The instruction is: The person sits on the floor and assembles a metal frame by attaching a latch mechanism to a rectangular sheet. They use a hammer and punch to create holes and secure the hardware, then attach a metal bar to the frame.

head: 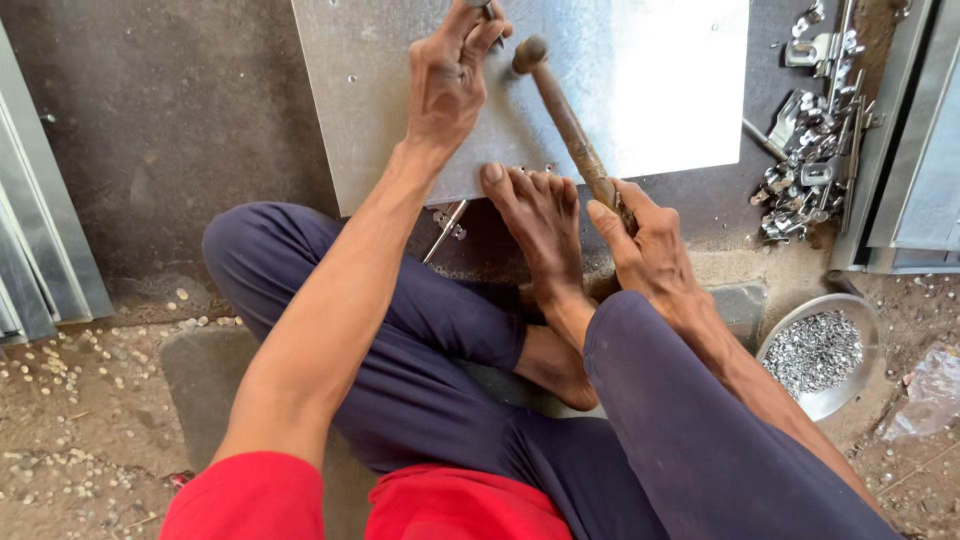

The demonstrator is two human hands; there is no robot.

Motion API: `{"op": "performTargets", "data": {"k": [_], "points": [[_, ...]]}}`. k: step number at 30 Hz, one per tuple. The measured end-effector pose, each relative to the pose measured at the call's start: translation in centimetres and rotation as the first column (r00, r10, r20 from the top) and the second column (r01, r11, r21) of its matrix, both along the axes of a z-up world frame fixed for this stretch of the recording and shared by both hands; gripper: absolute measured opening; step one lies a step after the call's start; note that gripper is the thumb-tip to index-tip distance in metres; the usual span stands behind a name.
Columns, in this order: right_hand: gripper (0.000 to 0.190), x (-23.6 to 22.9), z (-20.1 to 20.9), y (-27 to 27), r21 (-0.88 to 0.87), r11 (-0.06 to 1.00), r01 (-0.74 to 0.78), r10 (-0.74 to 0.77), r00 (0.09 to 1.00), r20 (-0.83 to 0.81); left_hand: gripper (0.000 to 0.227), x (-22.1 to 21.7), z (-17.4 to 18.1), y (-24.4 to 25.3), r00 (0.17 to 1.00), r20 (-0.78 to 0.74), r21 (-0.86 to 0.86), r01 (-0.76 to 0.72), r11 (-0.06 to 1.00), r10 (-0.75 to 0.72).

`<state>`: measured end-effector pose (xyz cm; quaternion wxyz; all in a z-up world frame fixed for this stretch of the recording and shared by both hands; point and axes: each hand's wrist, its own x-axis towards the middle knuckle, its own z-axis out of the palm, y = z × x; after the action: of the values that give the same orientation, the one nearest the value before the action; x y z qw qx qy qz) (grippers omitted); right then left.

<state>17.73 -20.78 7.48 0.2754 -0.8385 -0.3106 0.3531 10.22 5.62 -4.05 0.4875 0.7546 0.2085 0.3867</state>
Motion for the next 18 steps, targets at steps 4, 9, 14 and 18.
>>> {"op": "performTargets", "data": {"k": [4, 9, 14, 18], "points": [[0.038, -0.4, 0.1, 0.3, 0.167, 0.986, -0.012, 0.003, 0.999, 0.052, 0.012, 0.2, -0.2, 0.3, 0.999, 0.053, -0.089, 0.016, 0.996, -0.012], [0.038, -0.2, -0.9, 0.1, 0.070, 0.997, 0.029, -0.031, 0.999, 0.026, 0.011, 0.5, -0.3, 0.5, 0.999, 0.042, -0.094, 0.011, 0.995, -0.007], [0.039, -0.1, -1.5, -0.2, 0.083, 0.996, 0.023, -0.027, 0.998, 0.057, 0.016, 0.7, -0.6, 0.6, 0.993, 0.100, -0.003, 0.059, 0.998, -0.059], [0.033, 0.4, -1.0, -0.6, 0.317, 0.948, 0.027, -0.044, 0.998, 0.046, 0.021, 1.0, -1.3, 0.2, 0.985, 0.006, 0.088, 0.173, 0.981, -0.174]]}}
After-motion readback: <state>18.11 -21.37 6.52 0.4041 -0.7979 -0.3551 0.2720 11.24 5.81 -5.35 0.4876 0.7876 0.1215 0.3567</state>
